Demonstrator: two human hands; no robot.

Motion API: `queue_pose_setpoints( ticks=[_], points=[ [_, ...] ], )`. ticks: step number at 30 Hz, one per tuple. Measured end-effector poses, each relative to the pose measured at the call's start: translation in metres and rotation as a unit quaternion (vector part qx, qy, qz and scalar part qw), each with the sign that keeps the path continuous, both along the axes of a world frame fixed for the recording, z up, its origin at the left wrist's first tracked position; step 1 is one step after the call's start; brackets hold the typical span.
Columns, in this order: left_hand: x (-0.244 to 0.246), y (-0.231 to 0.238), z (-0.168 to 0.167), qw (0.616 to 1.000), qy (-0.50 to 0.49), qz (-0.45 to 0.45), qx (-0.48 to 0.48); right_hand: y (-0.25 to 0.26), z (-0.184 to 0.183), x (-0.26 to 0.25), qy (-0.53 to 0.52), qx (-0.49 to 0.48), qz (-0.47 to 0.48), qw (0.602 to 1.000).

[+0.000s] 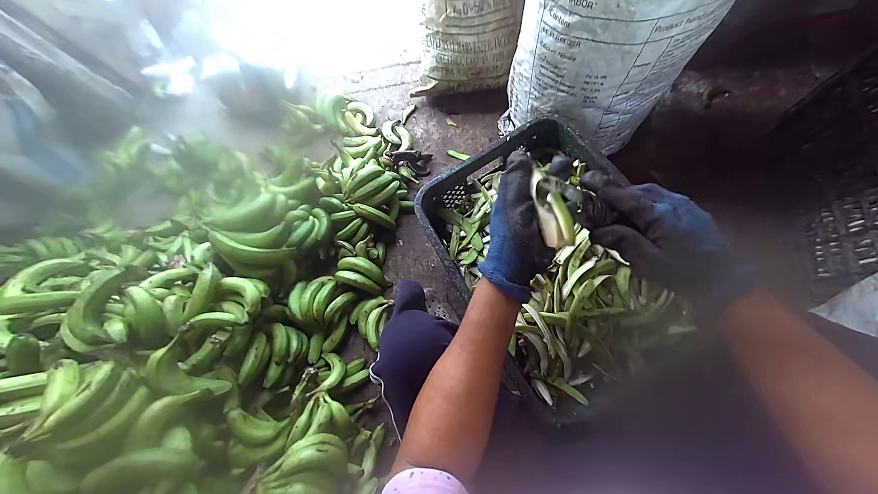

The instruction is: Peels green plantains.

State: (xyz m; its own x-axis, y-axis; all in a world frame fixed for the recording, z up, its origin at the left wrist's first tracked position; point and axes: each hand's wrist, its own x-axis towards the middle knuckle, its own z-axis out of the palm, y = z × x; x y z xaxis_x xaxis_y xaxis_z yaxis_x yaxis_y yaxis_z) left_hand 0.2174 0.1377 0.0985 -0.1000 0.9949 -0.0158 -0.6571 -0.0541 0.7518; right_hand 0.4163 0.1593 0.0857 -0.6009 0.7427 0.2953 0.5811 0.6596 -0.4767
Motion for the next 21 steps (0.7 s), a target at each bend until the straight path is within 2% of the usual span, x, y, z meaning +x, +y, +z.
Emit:
queue_pose_setpoints(
  ticks=[2, 4, 5, 7, 8, 9, 11, 12, 14, 15, 18, 21],
  points=[
    [0.003, -0.001, 0.003, 0.997, 0.082, 0.009, -0.006, 0.001, 0.000, 0.000, 0.005, -0.055, -0.024, 0.998],
    [0.005, -0.005, 0.005, 0.981, 0.182, 0.030, -0.068, 0.002, -0.003, 0.000, 0.005, -0.053, -0.023, 0.998],
    [0.002, -0.012, 0.002, 0.955, 0.284, 0.017, -0.079, 0.003, -0.006, 0.001, -0.001, -0.056, -0.028, 0.998],
    [0.002, -0.024, -0.006, 0.870, 0.492, -0.008, -0.041, 0.004, -0.010, 0.000, -0.008, -0.119, -0.065, 0.991],
    [0.005, -0.023, -0.006, 0.835, 0.550, -0.029, -0.008, 0.007, -0.012, 0.000, 0.010, -0.174, -0.092, 0.980],
    [0.009, -0.019, -0.006, 0.829, 0.557, -0.053, -0.009, 0.012, -0.017, 0.002, 0.038, -0.229, -0.122, 0.965],
    [0.018, -0.008, -0.007, 0.891, 0.438, -0.083, -0.093, 0.017, -0.020, 0.007, 0.092, -0.325, -0.154, 0.929],
    [0.017, -0.005, -0.007, 0.921, 0.354, -0.095, -0.131, 0.017, -0.020, 0.010, 0.099, -0.328, -0.143, 0.929],
    [0.009, 0.001, -0.004, 0.955, 0.217, -0.093, -0.181, 0.012, -0.017, 0.010, 0.102, -0.265, -0.102, 0.953],
    [0.003, 0.001, -0.003, 0.961, 0.185, -0.079, -0.188, 0.008, -0.014, 0.008, 0.083, -0.213, -0.068, 0.971],
    [-0.010, -0.004, -0.007, 0.969, 0.198, -0.028, -0.148, -0.001, -0.004, 0.005, 0.020, -0.062, 0.046, 0.997],
    [-0.016, -0.006, -0.007, 0.985, 0.075, -0.034, -0.148, -0.003, -0.007, 0.010, 0.008, 0.035, 0.090, 0.995]
  ],
)
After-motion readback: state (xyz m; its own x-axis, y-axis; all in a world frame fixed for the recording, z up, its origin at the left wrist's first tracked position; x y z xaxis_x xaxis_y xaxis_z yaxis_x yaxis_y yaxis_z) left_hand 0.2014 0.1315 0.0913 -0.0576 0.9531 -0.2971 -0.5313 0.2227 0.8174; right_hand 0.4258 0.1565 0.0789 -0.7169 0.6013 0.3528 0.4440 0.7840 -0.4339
